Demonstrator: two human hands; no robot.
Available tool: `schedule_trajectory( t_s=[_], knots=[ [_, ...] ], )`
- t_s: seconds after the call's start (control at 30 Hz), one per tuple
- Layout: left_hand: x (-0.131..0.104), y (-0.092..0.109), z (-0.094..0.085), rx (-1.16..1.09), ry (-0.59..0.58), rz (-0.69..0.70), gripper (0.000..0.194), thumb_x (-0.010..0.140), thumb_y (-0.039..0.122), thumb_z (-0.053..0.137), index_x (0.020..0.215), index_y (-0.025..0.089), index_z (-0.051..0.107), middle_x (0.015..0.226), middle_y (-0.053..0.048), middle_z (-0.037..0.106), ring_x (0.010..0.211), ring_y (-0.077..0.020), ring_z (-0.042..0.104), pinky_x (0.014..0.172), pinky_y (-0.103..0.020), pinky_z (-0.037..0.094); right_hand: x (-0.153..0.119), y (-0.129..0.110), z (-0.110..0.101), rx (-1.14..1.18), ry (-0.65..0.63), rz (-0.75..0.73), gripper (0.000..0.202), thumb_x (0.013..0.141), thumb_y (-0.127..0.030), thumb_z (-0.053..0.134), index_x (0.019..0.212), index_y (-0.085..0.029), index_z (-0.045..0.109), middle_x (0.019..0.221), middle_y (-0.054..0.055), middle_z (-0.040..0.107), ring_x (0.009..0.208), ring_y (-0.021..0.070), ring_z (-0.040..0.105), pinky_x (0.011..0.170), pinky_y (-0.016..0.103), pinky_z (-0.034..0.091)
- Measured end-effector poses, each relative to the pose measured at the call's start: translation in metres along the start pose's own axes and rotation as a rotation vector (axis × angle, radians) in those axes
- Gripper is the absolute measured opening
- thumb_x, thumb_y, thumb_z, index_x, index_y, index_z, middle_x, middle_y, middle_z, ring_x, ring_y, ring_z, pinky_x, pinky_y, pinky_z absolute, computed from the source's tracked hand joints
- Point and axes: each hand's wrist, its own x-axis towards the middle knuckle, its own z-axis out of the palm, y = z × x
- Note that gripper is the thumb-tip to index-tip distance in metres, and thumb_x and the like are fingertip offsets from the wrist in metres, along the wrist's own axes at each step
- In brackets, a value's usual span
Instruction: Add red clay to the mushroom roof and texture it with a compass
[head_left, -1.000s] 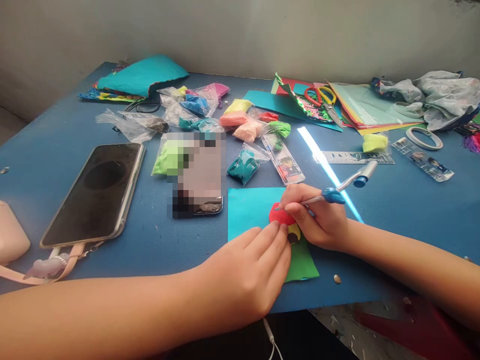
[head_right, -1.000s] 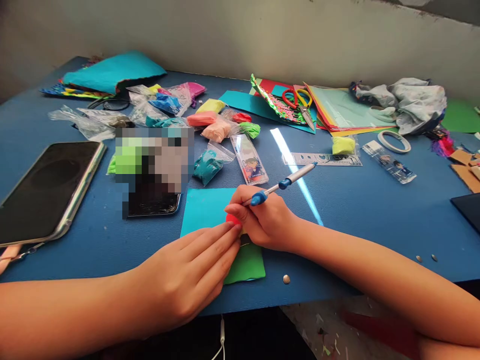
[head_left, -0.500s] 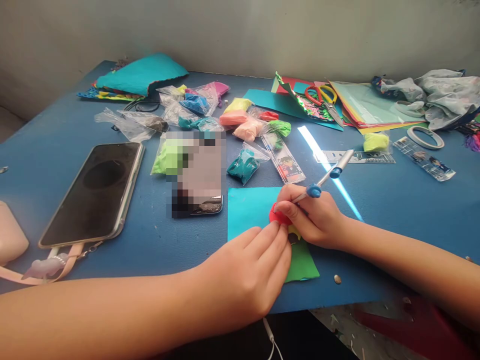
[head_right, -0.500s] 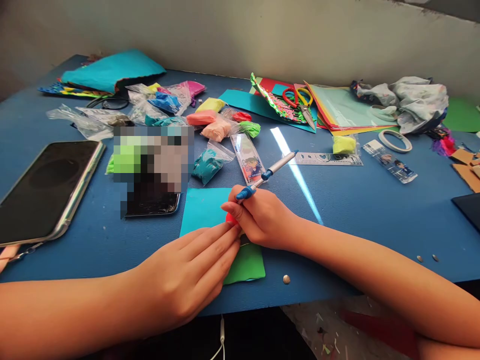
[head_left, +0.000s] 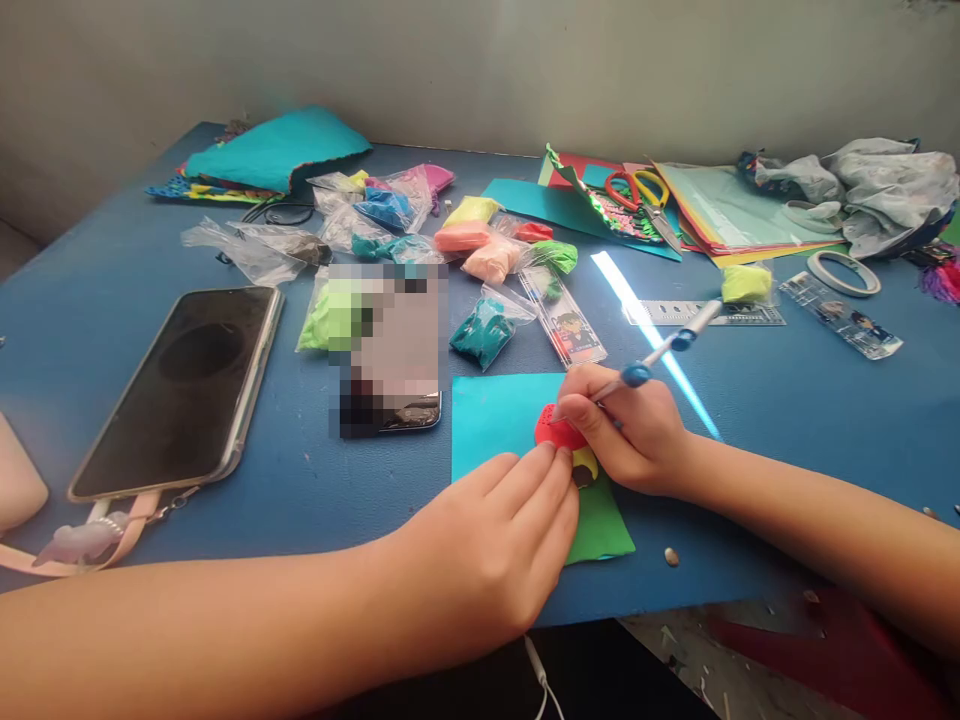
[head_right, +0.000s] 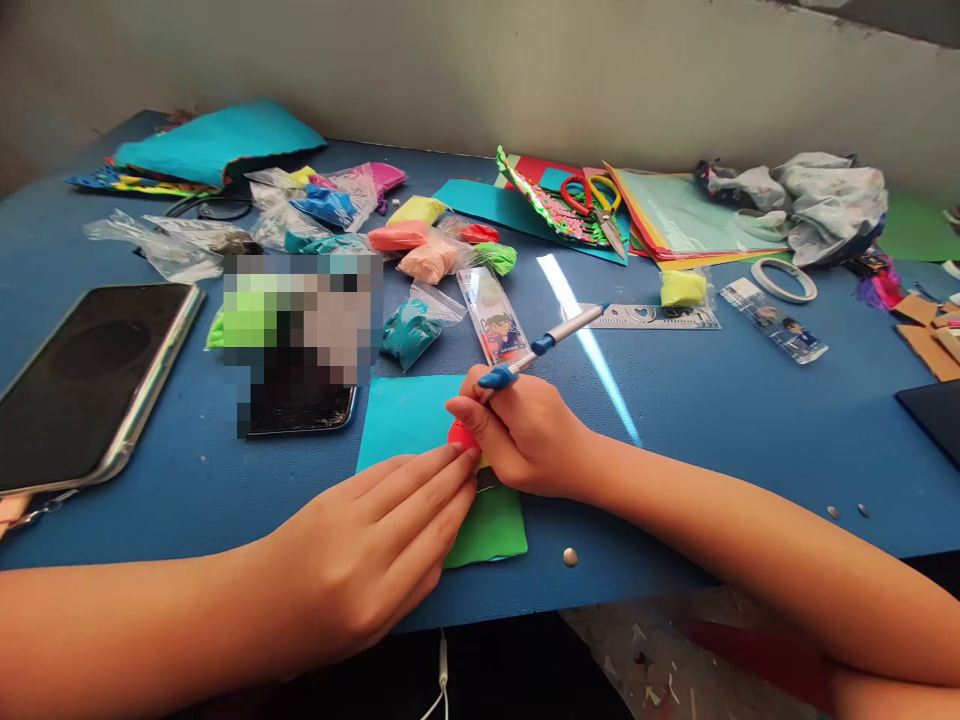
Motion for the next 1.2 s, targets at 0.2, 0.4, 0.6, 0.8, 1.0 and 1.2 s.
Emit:
schedule_trajectory(
  t_s=[0.2, 0.4, 0.6, 0.8, 1.0, 1.2],
  knots=[
    [0.0005, -0.0010, -0.0012, -0.005, -0.003, -0.003, 0.029, 0.092, 0.007, 0.044, 0.105, -0.002, 0.067, 0.108, -0.021, 0.072, 0.104, -0.0333, 0.068, 0.080, -0.039, 0.060, -0.0002, 0.0007, -0.0012, -0.028, 0.003, 0.010, 0.020, 0.097, -0.014, 0.041, 0.078, -0.020, 0.045, 0.063, -0.003, 0.050, 0.054, 0.0072, 0.046, 0.052, 0.018, 0.040],
    [-0.0006, -0.0015, -0.0004, -0.007, -0.007, 0.000, 0.028, 0.092, 0.008, 0.045, 0.106, -0.001, 0.067, 0.109, -0.021, 0.071, 0.104, -0.0331, 0.067, 0.081, -0.040, 0.059, -0.0014, 0.0007, -0.0006, -0.049, 0.001, 0.009, 0.021, 0.096, -0.013, 0.041, 0.077, -0.020, 0.044, 0.061, -0.003, 0.050, 0.052, 0.0077, 0.046, 0.051, 0.019, 0.039],
    [-0.0010, 0.0002, -0.0001, -0.013, -0.023, 0.001, 0.028, 0.091, 0.008, 0.046, 0.108, -0.002, 0.066, 0.111, -0.022, 0.070, 0.107, -0.0331, 0.066, 0.082, -0.040, 0.058, -0.0014, 0.0006, -0.0019, -0.043, -0.007, 0.037, 0.021, 0.096, -0.014, 0.041, 0.076, -0.020, 0.045, 0.061, -0.003, 0.050, 0.052, 0.0077, 0.046, 0.051, 0.019, 0.039],
    [0.0002, -0.0004, -0.0008, -0.003, -0.013, -0.001, 0.029, 0.092, 0.008, 0.045, 0.107, -0.002, 0.067, 0.109, -0.021, 0.071, 0.105, -0.0330, 0.067, 0.081, -0.040, 0.059, -0.0005, 0.0001, -0.0018, -0.006, -0.018, 0.025, 0.021, 0.096, -0.013, 0.042, 0.077, -0.019, 0.045, 0.063, -0.003, 0.049, 0.053, 0.0072, 0.046, 0.051, 0.018, 0.039],
    [0.0001, -0.0005, -0.0019, 0.008, -0.028, 0.003, 0.029, 0.092, 0.009, 0.044, 0.107, 0.000, 0.067, 0.110, -0.019, 0.071, 0.106, -0.0313, 0.067, 0.083, -0.039, 0.059, -0.0008, 0.0004, -0.0024, -0.043, -0.007, 0.031, 0.022, 0.097, -0.015, 0.040, 0.076, -0.020, 0.045, 0.060, -0.003, 0.049, 0.052, 0.0073, 0.045, 0.049, 0.019, 0.039],
    [-0.0003, -0.0006, -0.0017, 0.002, -0.030, 0.002, 0.028, 0.091, 0.009, 0.046, 0.108, -0.001, 0.066, 0.111, -0.021, 0.070, 0.107, -0.0324, 0.066, 0.083, -0.039, 0.058, -0.0027, 0.0002, -0.0026, -0.082, 0.030, 0.016, 0.022, 0.097, -0.015, 0.040, 0.077, -0.020, 0.045, 0.061, -0.003, 0.049, 0.051, 0.0072, 0.045, 0.049, 0.019, 0.039]
  ],
)
